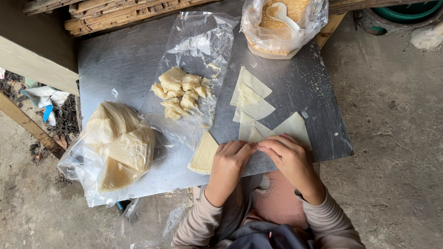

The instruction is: The person folds triangular pastry wrappers, places a spoonful of grainy filling into each, and seals them into small packets. The person repeats this process for multiple wrappers on a metal table.

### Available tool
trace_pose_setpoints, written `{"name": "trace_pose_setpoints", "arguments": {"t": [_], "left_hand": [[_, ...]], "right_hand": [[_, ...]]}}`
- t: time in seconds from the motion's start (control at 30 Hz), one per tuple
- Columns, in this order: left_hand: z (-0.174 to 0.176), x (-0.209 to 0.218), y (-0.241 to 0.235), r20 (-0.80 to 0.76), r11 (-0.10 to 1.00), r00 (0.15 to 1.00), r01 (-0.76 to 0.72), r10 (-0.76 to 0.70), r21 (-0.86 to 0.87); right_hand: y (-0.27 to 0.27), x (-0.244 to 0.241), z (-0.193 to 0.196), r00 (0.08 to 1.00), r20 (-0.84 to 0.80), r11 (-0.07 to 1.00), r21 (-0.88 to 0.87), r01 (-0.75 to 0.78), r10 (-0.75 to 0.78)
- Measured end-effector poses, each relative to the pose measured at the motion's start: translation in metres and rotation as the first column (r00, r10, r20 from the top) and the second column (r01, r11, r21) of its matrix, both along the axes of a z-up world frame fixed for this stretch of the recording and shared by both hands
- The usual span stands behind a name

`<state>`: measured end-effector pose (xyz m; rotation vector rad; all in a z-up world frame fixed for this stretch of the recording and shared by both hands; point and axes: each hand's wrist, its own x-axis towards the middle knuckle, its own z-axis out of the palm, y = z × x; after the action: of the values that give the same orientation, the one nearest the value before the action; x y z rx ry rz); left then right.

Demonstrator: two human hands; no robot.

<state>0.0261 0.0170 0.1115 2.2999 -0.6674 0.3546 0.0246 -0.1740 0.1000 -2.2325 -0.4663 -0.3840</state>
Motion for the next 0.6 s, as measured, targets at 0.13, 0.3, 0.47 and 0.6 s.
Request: {"name": "trace_pose_setpoints", "arguments": {"t": [0.13,0.3,0.47,0.6], "left_hand": [[-0.003,0.003,-0.001,0.042,1.0,0.999,-0.003,0.003,0.012],[-0.006,0.008,-0.003,0.05,0.998,0.998,-0.042,0.04,0.039],[-0.009,0.005,-0.004,0.091,0.997,0.995,-0.051,0.047,0.049],[-0.008,0.006,-0.003,0.127,0.999,0.992,-0.033,0.029,0.03]], "right_hand": [[0.007,0.001,-0.003,0.997,0.001,0.995,-0.05,0.082,-0.082],[0.008,0.001,0.004,0.998,0.029,0.998,-0.013,0.059,-0.059],[0.005,-0.001,0.01,0.997,0.077,0.995,-0.102,0.003,0.005],[0.009,0.001,0.011,0.998,0.049,0.994,-0.103,0.039,-0.034]]}}
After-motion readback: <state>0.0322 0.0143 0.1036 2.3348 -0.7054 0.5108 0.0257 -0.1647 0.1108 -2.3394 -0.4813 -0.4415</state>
